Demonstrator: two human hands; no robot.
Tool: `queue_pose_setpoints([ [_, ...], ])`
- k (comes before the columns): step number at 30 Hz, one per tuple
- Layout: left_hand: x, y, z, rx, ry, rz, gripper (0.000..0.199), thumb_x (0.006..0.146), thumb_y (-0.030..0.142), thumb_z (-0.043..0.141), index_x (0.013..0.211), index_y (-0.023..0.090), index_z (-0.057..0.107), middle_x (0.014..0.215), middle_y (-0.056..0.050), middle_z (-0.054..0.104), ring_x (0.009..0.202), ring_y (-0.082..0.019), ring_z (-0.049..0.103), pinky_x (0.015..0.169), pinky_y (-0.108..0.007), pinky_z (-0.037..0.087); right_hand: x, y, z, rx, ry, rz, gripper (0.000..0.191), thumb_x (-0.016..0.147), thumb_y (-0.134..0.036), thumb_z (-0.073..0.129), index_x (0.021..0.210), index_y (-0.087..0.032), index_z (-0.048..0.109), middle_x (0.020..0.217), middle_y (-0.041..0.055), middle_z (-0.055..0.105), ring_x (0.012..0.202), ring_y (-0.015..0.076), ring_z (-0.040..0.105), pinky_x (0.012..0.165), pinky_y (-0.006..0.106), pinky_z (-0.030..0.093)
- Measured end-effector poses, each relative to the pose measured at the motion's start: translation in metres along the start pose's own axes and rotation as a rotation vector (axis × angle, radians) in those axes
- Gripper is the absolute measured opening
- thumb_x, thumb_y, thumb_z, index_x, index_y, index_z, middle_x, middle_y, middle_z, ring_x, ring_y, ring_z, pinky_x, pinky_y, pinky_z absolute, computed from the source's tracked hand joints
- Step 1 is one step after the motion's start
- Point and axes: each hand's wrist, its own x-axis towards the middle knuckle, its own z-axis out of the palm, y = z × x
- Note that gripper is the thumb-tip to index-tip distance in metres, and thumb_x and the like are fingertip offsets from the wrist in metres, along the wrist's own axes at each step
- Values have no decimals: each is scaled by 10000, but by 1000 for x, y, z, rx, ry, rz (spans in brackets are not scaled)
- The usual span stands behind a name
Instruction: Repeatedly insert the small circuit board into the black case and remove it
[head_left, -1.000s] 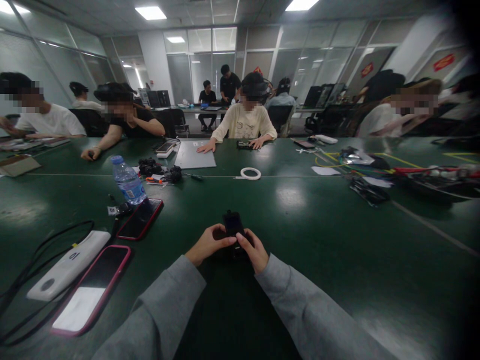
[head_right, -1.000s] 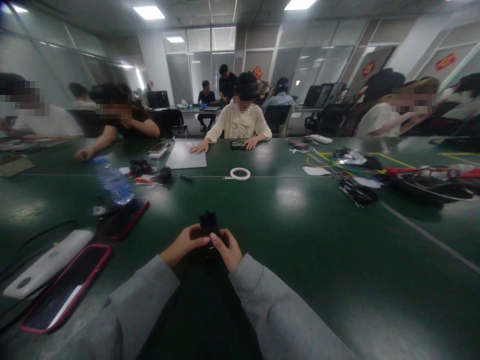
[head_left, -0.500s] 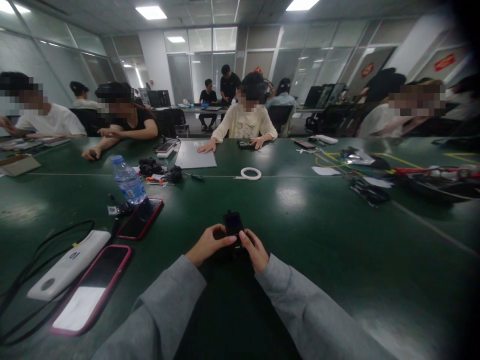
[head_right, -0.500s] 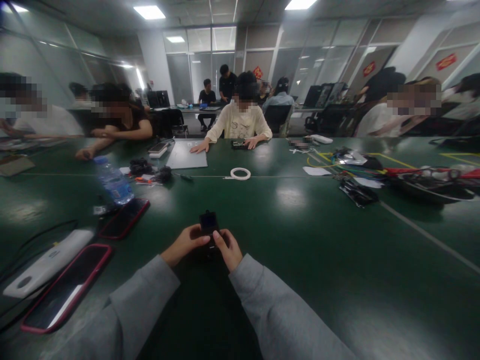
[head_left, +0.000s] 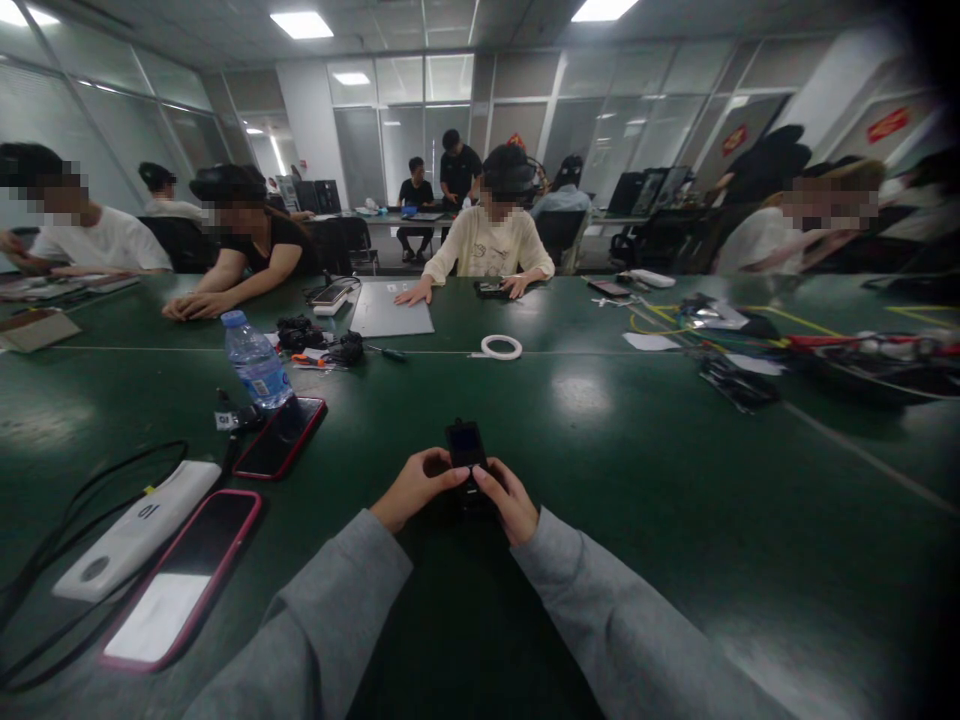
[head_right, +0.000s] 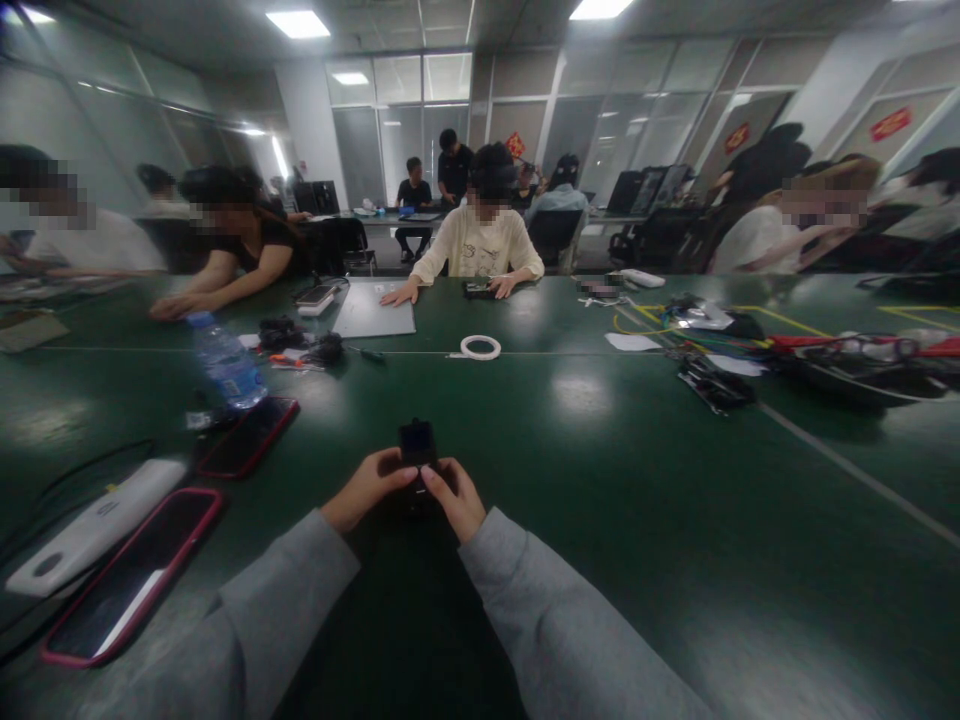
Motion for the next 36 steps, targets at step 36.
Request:
queue_pose_setpoints([
  [36,3,-2,-2,-6,-47,-8,478,693,408,679,1074,136,581,1088,-124,611,1018,-228,560,932,-382,379,1,3,1,-49,59,-14,451,703,-578,635,850,-165,530,808,39,561,767,177,549,683,298,425],
])
